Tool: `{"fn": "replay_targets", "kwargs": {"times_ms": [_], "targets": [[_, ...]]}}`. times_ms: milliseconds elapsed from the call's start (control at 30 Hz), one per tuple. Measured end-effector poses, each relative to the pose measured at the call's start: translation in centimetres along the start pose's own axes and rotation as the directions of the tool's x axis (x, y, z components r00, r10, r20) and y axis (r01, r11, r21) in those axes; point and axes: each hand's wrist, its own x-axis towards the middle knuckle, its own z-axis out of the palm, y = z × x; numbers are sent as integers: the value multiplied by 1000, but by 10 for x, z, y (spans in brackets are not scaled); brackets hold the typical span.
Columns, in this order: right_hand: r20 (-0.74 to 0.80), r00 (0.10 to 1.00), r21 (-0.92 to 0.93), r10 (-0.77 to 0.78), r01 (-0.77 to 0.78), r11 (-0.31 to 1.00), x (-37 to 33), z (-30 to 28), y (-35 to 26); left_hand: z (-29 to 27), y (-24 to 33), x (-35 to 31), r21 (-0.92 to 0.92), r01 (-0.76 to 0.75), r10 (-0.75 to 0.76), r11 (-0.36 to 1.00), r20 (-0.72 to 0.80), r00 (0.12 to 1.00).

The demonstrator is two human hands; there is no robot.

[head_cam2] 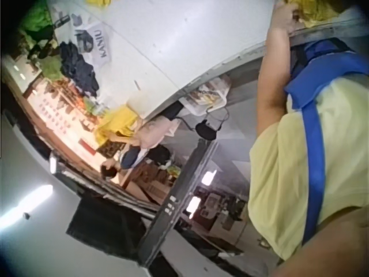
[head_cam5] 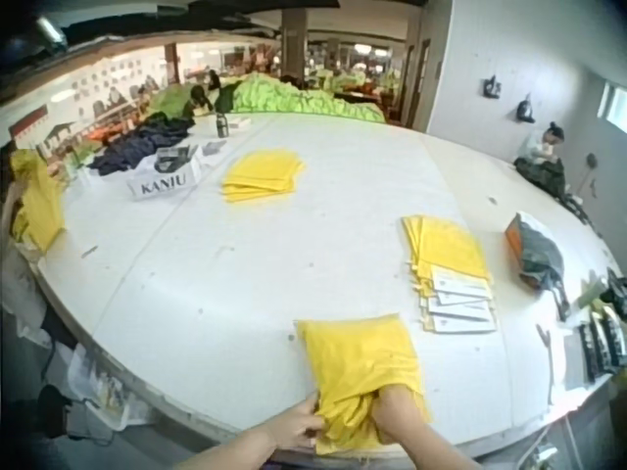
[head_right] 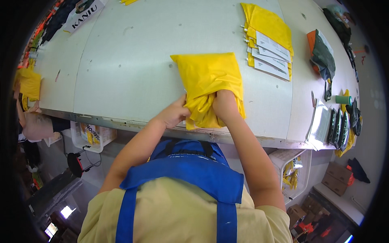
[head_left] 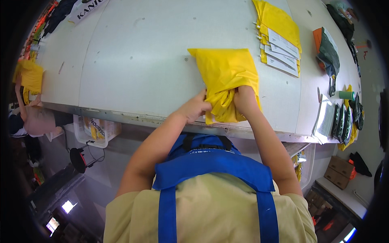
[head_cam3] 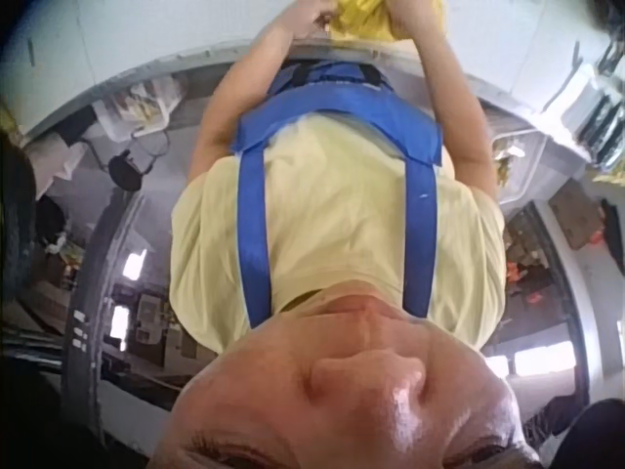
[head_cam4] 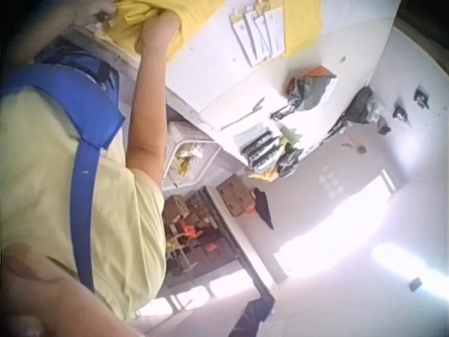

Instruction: The person folds a large yellow raincoat on a white table, smoothing and aligning the fabric. They then use a small tool to cut a tag or thread from the garment and continue folding it into a compact bundle.

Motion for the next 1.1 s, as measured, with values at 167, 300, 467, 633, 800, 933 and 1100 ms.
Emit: {"fn": "replay_targets", "kwargs": {"times_ms": [167, 300, 467, 633, 800, 933, 1100], "targets": [[-2, 999, -165, -52, 51, 985, 7, 15, -4, 8, 22, 18, -117, 83, -100, 990, -152, 983], [94, 985, -127, 148, -135, 983, 13, 17, 32, 2, 14, 14, -14, 120, -121, 993, -167, 979], [-133, 989, -113, -62, 47, 992, 9, 32, 60, -2, -2, 11, 80, -33, 42, 996, -116, 992], [-138, 979, -202, -151, 121, 972, 22, 42, 30, -9, 11, 9, 138, 72, -84, 988, 82, 993], [157, 986, -279, -52, 95, 956, 33, 43, 43, -2, 28, 13, -296, 119, -120, 948, 15, 993], [195, 978, -457, -74, 157, 875, 41, 56, 42, 1, -6, 30, 192, 4, 41, 981, -231, 972], [439, 898, -371, -25, 207, 906, 55, 38, 1, -31, -6, 24, 214, 50, -62, 976, 54, 997]]}}
